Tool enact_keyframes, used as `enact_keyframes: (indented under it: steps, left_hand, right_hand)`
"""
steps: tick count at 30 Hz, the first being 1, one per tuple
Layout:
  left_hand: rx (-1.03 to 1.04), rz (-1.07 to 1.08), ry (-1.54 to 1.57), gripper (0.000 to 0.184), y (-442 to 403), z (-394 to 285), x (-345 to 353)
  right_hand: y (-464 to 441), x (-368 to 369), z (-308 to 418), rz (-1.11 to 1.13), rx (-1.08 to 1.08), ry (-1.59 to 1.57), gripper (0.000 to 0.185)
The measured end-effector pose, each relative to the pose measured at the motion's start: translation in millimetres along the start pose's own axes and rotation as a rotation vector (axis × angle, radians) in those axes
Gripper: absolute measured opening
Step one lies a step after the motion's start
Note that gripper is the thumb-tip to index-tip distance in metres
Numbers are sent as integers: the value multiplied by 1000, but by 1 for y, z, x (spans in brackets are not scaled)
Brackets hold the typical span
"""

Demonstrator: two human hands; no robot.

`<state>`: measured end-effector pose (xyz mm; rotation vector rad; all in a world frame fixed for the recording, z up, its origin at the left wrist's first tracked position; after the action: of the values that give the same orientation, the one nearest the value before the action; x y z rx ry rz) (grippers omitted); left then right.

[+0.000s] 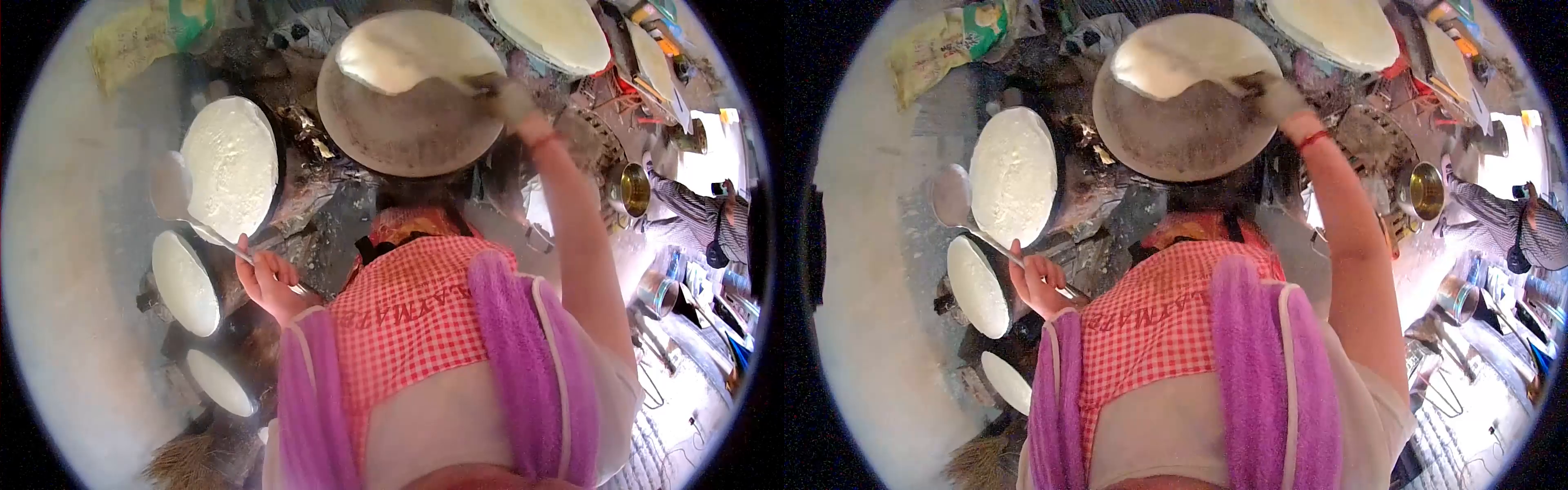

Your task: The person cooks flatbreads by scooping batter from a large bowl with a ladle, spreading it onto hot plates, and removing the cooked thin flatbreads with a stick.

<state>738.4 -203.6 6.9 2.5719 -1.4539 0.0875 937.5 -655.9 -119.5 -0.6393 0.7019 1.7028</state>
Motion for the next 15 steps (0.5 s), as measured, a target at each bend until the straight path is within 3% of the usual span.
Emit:
enact_keyframes:
  steps: [2, 3, 4, 6, 8, 9, 12, 13, 15]
  left_hand:
    - [21, -6, 1, 38, -5, -3, 2]
    - [19, -11, -11, 38, -7, -3, 1]
    - [21, -22, -3, 38, -8, -7, 1]
    - [33, -37, 34, 38, -9, -14, 4]
    - [35, -26, 37, 38, -14, -6, -4]
    - [30, -26, 27, 38, -13, -3, -7]
    - [-25, -33, -4, 38, -21, -2, -3]
    - [-32, -15, -3, 38, -27, 0, -3]
    - [-39, 1, 19, 39, -40, 2, 0]
  right_hand:
    - [-2, 31, 29, 125, -39, 133, 36]
    - [-11, 56, 0, 111, -127, 344, 37]
    - [2, 36, 22, 116, -137, 352, 37]
    - [36, -5, 50, 146, -112, -196, 40]
    - [20, -8, -27, -31, 140, -460, 43]
    - [9, -16, -27, 12, 217, -320, 43]
    - [-16, 17, 7, 128, 62, -158, 40]
    - [-10, 36, 20, 292, 159, -86, 38]
    - [29, 17, 64, 267, 113, -107, 36]
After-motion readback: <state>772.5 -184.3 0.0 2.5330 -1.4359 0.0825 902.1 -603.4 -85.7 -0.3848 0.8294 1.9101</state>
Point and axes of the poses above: each hand's wrist, its own y-axis away from the middle knuckle, its own x-axis out of the palm, z = x × y, the point moved 6 cm from there along -y, towards the middle knuckle, and after that the axes turned 8 degrees about z, right-handed, at the moved point
